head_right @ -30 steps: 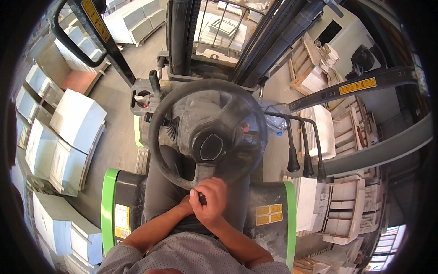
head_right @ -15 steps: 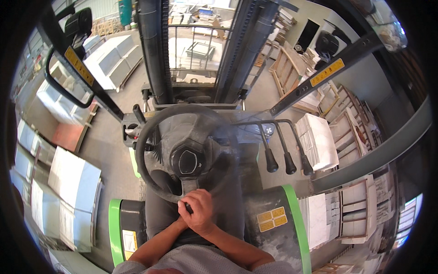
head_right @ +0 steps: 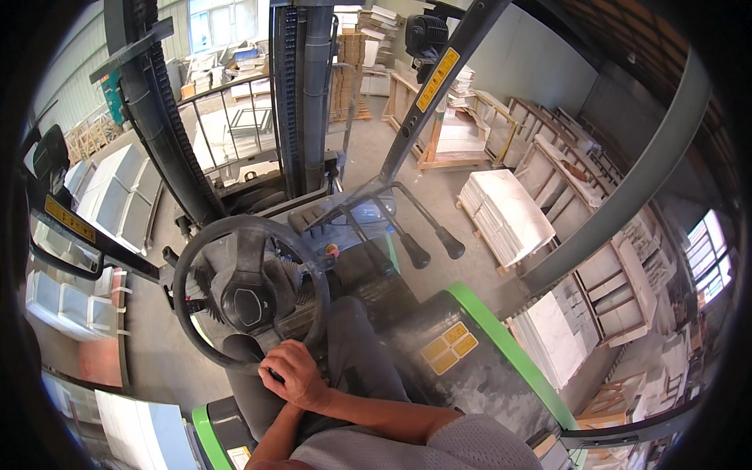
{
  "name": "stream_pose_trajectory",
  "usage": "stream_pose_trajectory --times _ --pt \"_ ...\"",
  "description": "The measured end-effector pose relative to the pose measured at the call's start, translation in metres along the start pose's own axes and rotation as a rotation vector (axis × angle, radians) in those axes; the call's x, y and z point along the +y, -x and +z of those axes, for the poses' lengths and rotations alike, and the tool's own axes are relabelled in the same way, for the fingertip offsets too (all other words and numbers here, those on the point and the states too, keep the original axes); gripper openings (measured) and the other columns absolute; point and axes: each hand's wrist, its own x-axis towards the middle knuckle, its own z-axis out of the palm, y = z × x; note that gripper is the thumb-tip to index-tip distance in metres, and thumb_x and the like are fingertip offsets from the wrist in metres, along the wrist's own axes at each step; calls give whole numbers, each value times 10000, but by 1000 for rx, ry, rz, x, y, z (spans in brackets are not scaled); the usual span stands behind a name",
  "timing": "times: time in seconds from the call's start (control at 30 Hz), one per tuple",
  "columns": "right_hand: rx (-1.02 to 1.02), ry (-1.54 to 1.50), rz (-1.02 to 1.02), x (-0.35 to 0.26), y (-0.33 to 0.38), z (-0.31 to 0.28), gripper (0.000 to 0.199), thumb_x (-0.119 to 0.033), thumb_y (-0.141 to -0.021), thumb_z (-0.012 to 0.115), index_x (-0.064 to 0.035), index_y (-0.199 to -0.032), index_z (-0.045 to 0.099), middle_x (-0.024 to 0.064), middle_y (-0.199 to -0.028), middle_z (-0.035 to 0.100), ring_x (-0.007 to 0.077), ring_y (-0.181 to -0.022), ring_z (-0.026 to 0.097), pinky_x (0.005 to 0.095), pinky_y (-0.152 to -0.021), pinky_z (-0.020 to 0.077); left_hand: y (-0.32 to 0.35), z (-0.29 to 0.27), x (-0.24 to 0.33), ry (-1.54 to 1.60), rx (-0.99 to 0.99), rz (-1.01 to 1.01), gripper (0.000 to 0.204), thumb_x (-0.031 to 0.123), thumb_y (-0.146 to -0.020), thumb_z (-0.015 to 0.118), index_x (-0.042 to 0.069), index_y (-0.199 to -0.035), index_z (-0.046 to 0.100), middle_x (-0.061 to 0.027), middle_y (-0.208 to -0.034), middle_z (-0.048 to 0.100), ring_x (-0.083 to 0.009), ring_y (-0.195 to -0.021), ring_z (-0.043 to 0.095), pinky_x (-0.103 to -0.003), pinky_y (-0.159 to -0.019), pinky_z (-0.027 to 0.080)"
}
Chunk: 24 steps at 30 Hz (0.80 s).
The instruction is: The person drives a forklift through a warehouse, then exits the vehicle to manually handle flat panels and frames. They pick up, inspect, and place several panels and frames onto a stack on the floor.
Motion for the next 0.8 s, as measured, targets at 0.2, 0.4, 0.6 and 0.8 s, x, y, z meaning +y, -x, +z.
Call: stream_pose_trajectory --times 0.2,0.4,0.6,0.8 --pt "-3 2 -12 34 -36 31 212 -70 -768 765 -78 -926 624 59 -952 601 279 -906 615 437 -878 491 -40 -38 -28 3 15 -8 317 320 -900 553 115 -1112 669 -162 -1148 691 -348 -1083 649 -452 -860 520" --pt "6 10 2 68 -69 67 199 -79 -778 759 -77 -924 624 59 -953 600 275 -910 617 432 -877 492 -73 -68 -56 18 15 -24 315 316 -902 552 113 -1112 669 -164 -1145 691 -351 -1081 649 -455 -858 520" --pt "-10 13 0 90 -107 92 195 -82 -779 757 -75 -924 628 62 -957 603 270 -913 620 443 -876 492 -106 -102 -67 27 24 -20 313 312 -904 551 111 -1113 668 -167 -1142 691 -354 -1078 649 -458 -857 520" --pt "9 24 -9 104 -157 108 219 -85 -752 774 -81 -924 640 62 -956 620 260 -900 633 454 -880 500 -137 -142 -61 34 70 -7 310 307 -906 549 109 -1113 667 -169 -1139 691 -356 -1076 649 -461 -856 519"
